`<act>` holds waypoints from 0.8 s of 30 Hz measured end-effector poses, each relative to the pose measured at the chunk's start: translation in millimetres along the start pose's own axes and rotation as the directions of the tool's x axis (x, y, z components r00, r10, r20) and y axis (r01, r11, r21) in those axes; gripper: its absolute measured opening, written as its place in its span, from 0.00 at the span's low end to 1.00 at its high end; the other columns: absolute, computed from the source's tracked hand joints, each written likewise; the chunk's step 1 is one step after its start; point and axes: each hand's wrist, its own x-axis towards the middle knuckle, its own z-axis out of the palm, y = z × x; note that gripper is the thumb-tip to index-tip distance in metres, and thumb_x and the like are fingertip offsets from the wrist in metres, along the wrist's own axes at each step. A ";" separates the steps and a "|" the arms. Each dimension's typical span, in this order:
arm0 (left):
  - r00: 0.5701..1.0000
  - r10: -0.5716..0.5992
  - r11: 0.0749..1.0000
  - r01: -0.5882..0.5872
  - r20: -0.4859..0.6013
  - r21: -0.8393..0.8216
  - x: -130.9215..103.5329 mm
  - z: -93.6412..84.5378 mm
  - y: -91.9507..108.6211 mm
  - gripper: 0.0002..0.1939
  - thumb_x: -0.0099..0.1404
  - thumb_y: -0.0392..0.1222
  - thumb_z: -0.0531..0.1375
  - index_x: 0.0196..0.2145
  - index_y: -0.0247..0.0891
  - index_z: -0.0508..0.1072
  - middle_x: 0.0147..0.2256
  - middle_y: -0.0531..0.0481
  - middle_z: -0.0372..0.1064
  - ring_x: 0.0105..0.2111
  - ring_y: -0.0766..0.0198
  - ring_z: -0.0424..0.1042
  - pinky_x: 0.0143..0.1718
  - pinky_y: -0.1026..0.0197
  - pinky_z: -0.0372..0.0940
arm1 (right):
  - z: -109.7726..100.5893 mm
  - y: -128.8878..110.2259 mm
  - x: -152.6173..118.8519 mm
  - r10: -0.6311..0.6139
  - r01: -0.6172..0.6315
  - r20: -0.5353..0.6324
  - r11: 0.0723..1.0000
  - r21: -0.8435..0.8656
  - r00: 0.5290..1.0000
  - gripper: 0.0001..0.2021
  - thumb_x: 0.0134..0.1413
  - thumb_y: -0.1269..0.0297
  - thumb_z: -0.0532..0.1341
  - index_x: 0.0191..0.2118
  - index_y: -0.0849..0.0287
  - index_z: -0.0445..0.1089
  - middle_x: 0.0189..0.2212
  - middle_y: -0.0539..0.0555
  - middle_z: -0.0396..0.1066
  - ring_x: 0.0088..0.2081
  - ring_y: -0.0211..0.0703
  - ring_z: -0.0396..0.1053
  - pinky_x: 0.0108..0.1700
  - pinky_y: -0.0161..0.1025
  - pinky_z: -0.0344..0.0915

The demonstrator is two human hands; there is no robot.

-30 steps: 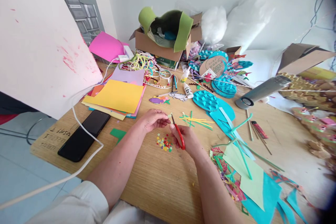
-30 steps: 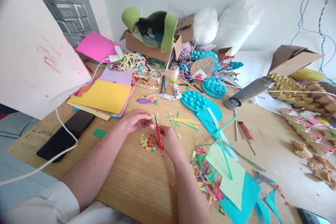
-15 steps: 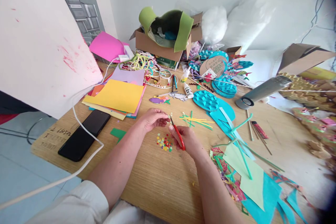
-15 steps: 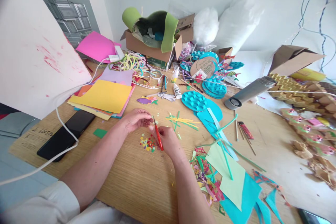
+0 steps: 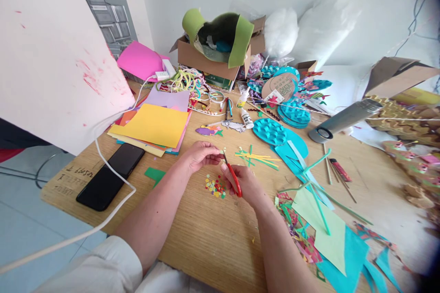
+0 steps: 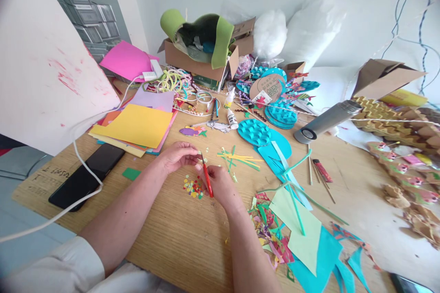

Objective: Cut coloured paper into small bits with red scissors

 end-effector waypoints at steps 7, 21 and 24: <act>1.000 0.020 1.000 -0.020 -0.023 -0.022 -0.1 -0.4 0.6 0.05 0.48 0.30 0.64 0.24 0.31 0.71 0.26 0.41 0.76 0.22 0.66 0.73 0.28 0.65 0.67 | -0.3 -2.4 -2.7 -0.018 0.018 -0.020 1.000 -0.004 1.000 0.21 0.55 0.46 0.56 0.22 0.59 0.61 0.13 0.48 0.64 0.14 0.36 0.62 0.17 0.31 0.54; 1.000 -0.002 1.000 0.002 0.010 0.000 -0.1 0.2 -0.5 0.05 0.47 0.30 0.65 0.23 0.30 0.71 0.25 0.41 0.75 0.22 0.65 0.73 0.28 0.64 0.68 | -0.1 -0.4 -1.1 -0.011 0.011 -0.022 1.000 -0.005 1.000 0.22 0.54 0.45 0.55 0.20 0.59 0.60 0.13 0.48 0.64 0.14 0.36 0.61 0.17 0.31 0.55; 1.000 -0.001 1.000 0.001 0.010 0.002 0.2 0.1 -0.6 0.06 0.47 0.31 0.65 0.24 0.30 0.71 0.26 0.41 0.75 0.22 0.65 0.73 0.28 0.64 0.68 | 0.1 -1.8 -1.4 0.008 -0.008 -0.019 1.000 0.009 1.000 0.22 0.53 0.44 0.56 0.21 0.59 0.61 0.13 0.48 0.63 0.14 0.36 0.61 0.17 0.31 0.55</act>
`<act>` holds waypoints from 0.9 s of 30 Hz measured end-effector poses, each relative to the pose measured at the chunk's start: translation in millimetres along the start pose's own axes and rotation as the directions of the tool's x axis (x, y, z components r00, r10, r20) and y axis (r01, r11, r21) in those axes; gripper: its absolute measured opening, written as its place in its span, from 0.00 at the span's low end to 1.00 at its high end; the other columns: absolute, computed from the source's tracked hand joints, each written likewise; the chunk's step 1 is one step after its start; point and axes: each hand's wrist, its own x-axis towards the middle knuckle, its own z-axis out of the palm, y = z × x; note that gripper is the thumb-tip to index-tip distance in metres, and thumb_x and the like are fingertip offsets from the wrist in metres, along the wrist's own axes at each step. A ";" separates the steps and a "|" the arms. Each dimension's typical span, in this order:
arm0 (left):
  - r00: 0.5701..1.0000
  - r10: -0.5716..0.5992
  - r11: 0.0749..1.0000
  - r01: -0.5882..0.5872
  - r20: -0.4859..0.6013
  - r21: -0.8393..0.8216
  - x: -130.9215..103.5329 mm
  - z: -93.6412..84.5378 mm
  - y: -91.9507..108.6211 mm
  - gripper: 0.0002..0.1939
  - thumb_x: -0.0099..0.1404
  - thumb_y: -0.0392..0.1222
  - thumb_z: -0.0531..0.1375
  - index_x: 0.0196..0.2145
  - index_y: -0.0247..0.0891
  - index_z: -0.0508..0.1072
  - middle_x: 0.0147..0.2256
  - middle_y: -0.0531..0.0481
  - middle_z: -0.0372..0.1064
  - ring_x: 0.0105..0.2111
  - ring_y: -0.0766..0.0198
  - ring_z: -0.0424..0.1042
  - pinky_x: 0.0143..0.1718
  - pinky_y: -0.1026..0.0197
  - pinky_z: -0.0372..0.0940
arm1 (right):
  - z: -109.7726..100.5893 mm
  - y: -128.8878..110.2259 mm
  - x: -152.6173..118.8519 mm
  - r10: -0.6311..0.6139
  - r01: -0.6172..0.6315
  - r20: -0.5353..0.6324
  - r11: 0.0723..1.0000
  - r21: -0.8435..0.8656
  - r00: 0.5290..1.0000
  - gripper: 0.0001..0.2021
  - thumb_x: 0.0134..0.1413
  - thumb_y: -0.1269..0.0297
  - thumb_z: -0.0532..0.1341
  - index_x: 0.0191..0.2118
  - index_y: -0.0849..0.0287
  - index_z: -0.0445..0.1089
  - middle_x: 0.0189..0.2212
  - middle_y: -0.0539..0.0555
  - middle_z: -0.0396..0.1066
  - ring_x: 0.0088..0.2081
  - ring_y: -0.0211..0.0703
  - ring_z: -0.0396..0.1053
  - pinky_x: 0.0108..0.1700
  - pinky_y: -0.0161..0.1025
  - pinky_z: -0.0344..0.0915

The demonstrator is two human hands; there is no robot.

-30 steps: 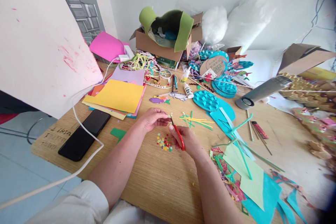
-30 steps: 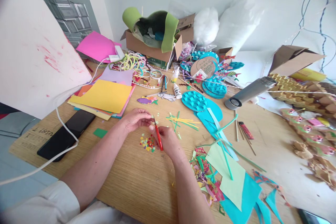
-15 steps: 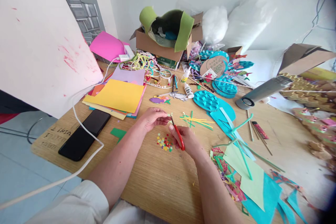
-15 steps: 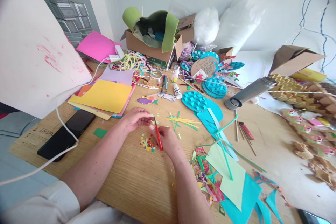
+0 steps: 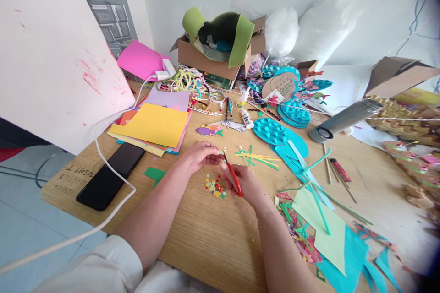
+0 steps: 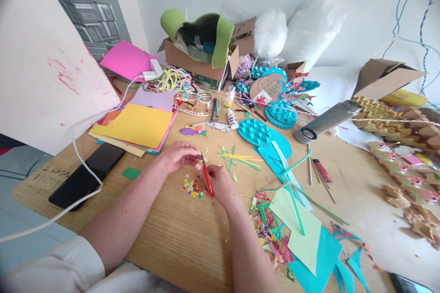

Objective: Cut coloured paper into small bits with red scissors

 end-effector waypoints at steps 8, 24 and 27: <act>1.000 -0.002 1.000 0.002 0.006 -0.006 0.4 -0.6 -0.4 0.05 0.47 0.31 0.65 0.24 0.30 0.71 0.25 0.41 0.75 0.22 0.65 0.73 0.29 0.64 0.68 | -0.5 -0.5 0.0 -0.002 0.002 -0.017 1.000 -0.019 1.000 0.22 0.52 0.45 0.57 0.20 0.59 0.60 0.12 0.47 0.62 0.13 0.36 0.61 0.16 0.31 0.54; 1.000 0.000 1.000 0.001 0.024 -0.026 2.1 -2.0 -2.3 0.04 0.48 0.30 0.64 0.24 0.29 0.71 0.26 0.40 0.75 0.23 0.64 0.74 0.30 0.63 0.68 | -0.4 -1.0 -0.6 -0.015 0.014 -0.033 1.000 -0.001 0.999 0.24 0.51 0.41 0.57 0.20 0.59 0.62 0.11 0.48 0.62 0.12 0.35 0.59 0.15 0.31 0.54; 1.000 0.000 0.999 0.001 0.026 -0.035 1.7 -1.8 -1.5 0.04 0.48 0.30 0.64 0.24 0.29 0.72 0.26 0.40 0.75 0.23 0.64 0.74 0.30 0.63 0.68 | 0.2 -1.3 -0.4 -0.011 0.011 -0.032 1.000 0.003 0.999 0.25 0.51 0.41 0.57 0.20 0.59 0.62 0.11 0.47 0.61 0.12 0.34 0.59 0.14 0.30 0.54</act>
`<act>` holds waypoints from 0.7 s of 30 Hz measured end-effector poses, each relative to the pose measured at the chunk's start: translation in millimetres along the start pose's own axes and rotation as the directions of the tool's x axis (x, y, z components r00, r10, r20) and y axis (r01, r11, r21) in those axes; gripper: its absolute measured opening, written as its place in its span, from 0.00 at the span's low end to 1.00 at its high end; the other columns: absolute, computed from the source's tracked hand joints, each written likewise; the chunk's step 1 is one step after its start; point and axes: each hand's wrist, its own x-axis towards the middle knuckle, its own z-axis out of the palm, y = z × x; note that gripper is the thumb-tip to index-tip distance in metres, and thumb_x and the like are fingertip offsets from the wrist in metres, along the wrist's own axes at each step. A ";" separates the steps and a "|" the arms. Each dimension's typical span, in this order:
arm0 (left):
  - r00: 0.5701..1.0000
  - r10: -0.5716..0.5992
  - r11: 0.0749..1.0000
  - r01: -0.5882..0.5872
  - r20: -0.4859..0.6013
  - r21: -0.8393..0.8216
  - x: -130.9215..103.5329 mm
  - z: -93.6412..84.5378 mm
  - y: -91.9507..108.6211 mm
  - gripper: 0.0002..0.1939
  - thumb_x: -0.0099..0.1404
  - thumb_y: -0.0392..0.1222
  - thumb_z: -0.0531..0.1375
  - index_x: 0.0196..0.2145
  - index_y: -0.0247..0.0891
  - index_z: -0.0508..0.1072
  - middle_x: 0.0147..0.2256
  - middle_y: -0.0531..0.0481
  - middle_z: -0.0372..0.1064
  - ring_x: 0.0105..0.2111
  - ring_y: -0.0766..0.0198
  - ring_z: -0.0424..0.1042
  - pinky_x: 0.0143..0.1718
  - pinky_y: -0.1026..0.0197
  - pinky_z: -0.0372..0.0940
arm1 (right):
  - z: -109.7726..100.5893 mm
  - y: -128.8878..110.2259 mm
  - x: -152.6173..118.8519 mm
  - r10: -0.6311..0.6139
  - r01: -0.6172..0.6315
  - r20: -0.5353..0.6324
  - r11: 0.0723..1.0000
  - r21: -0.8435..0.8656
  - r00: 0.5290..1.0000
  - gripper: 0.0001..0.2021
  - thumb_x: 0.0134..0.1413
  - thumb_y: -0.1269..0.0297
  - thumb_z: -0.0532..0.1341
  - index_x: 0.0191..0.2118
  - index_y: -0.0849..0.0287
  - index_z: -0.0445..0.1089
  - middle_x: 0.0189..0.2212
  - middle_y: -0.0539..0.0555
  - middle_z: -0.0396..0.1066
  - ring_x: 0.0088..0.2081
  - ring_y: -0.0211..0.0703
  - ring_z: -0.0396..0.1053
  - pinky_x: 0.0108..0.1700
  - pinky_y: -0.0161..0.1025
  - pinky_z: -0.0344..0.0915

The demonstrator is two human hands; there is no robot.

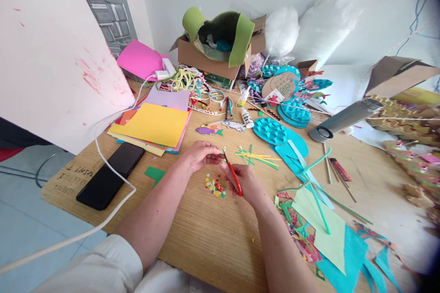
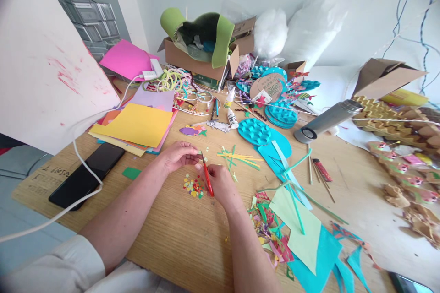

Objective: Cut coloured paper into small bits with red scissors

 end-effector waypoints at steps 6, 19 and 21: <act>1.000 0.012 1.000 -0.012 0.017 -0.016 -4.5 4.8 3.5 0.04 0.47 0.29 0.64 0.24 0.29 0.72 0.26 0.41 0.75 0.23 0.65 0.73 0.29 0.65 0.68 | 1.9 -5.6 -6.6 0.021 -0.019 -0.027 0.999 0.042 0.999 0.25 0.49 0.39 0.57 0.21 0.60 0.63 0.11 0.48 0.62 0.12 0.34 0.59 0.15 0.30 0.54; 0.951 -0.125 0.986 0.087 0.282 0.143 -20.1 54.6 -24.7 0.11 0.42 0.37 0.68 0.24 0.31 0.72 0.25 0.43 0.75 0.22 0.65 0.72 0.29 0.63 0.67 | 4.6 10.9 -93.0 0.187 -0.151 -0.241 0.976 0.158 0.952 0.25 0.49 0.39 0.57 0.22 0.61 0.63 0.11 0.48 0.62 0.11 0.33 0.60 0.13 0.28 0.53; 0.939 -0.161 0.979 0.113 0.305 0.170 -24.2 63.0 -29.7 0.12 0.41 0.38 0.68 0.24 0.31 0.72 0.24 0.43 0.75 0.22 0.64 0.72 0.28 0.62 0.66 | 8.2 16.1 -104.8 0.219 -0.167 -0.269 0.965 0.204 0.938 0.26 0.47 0.38 0.57 0.22 0.61 0.63 0.10 0.48 0.61 0.10 0.33 0.59 0.13 0.28 0.53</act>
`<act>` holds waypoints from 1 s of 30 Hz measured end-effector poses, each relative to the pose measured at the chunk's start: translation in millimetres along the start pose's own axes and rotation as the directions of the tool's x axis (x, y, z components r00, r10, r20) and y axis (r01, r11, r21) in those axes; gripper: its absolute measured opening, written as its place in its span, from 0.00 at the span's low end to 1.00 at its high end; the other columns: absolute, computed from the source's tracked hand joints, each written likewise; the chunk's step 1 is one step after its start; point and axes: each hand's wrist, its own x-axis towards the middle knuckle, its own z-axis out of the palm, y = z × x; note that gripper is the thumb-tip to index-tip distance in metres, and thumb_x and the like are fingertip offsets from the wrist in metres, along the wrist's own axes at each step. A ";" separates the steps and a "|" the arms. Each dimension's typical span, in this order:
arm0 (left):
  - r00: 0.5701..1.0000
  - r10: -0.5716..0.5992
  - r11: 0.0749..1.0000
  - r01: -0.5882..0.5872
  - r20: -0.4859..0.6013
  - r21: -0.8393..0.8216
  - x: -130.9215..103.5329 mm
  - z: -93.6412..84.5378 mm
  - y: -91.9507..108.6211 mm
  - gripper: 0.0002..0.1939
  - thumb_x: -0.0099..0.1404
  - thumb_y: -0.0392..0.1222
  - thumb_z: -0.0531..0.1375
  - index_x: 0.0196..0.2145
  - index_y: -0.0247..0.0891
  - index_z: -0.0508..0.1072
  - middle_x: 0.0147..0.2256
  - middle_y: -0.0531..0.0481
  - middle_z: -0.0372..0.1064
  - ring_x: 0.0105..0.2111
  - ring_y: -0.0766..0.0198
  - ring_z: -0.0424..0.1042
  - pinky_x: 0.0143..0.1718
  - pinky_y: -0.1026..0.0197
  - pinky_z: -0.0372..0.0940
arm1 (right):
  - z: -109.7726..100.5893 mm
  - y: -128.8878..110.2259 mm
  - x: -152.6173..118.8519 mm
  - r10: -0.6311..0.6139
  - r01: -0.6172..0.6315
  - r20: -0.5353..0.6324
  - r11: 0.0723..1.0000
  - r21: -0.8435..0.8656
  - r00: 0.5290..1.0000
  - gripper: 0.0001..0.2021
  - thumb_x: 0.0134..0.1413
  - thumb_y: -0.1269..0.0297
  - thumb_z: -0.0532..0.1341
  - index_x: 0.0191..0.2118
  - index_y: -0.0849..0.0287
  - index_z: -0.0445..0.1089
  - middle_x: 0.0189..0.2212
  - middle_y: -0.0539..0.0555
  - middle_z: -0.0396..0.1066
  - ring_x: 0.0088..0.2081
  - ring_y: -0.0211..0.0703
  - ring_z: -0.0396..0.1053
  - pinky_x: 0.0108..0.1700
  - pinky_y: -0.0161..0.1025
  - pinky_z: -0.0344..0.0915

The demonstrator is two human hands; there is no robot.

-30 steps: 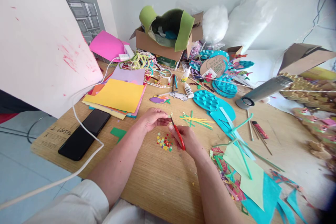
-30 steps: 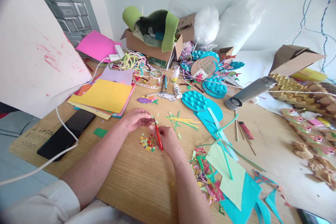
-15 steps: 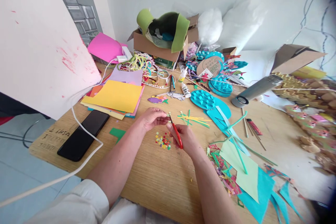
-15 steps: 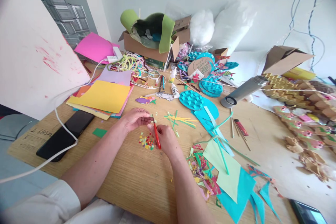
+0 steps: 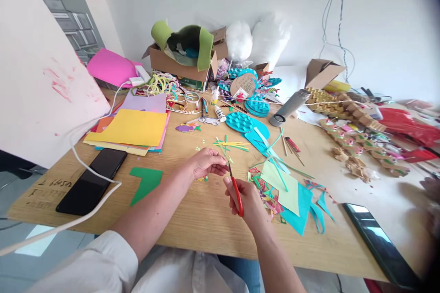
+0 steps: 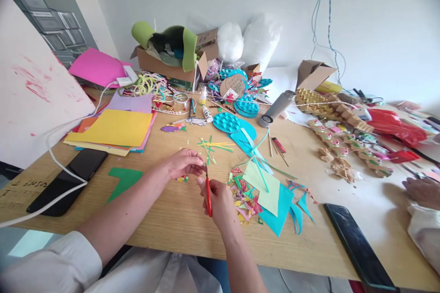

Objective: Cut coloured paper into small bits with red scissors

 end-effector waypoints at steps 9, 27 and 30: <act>1.000 0.006 0.999 -0.006 -0.010 0.034 -7.2 22.4 -12.9 0.12 0.41 0.39 0.69 0.23 0.32 0.72 0.27 0.42 0.76 0.22 0.67 0.71 0.27 0.64 0.66 | -9.4 30.4 -25.3 0.035 0.056 -0.220 0.917 0.394 0.975 0.28 0.50 0.35 0.54 0.24 0.61 0.64 0.11 0.47 0.60 0.12 0.31 0.57 0.15 0.29 0.52; 0.808 0.266 0.859 -0.446 -0.526 -0.251 -20.3 -19.3 11.3 0.06 0.42 0.32 0.67 0.21 0.33 0.72 0.23 0.46 0.74 0.24 0.64 0.73 0.28 0.64 0.66 | 47.5 -36.2 68.2 -0.204 0.185 0.185 0.976 0.116 0.961 0.30 0.50 0.34 0.52 0.24 0.61 0.63 0.13 0.51 0.65 0.14 0.35 0.62 0.16 0.30 0.56; 0.782 0.288 0.832 -0.490 -0.553 -0.260 -14.7 -25.2 12.3 0.06 0.42 0.32 0.66 0.20 0.33 0.72 0.24 0.45 0.74 0.25 0.63 0.73 0.29 0.64 0.66 | 49.5 -42.2 77.6 -0.206 0.182 0.208 0.975 0.128 0.956 0.30 0.49 0.33 0.52 0.23 0.60 0.62 0.13 0.51 0.64 0.14 0.36 0.62 0.17 0.31 0.57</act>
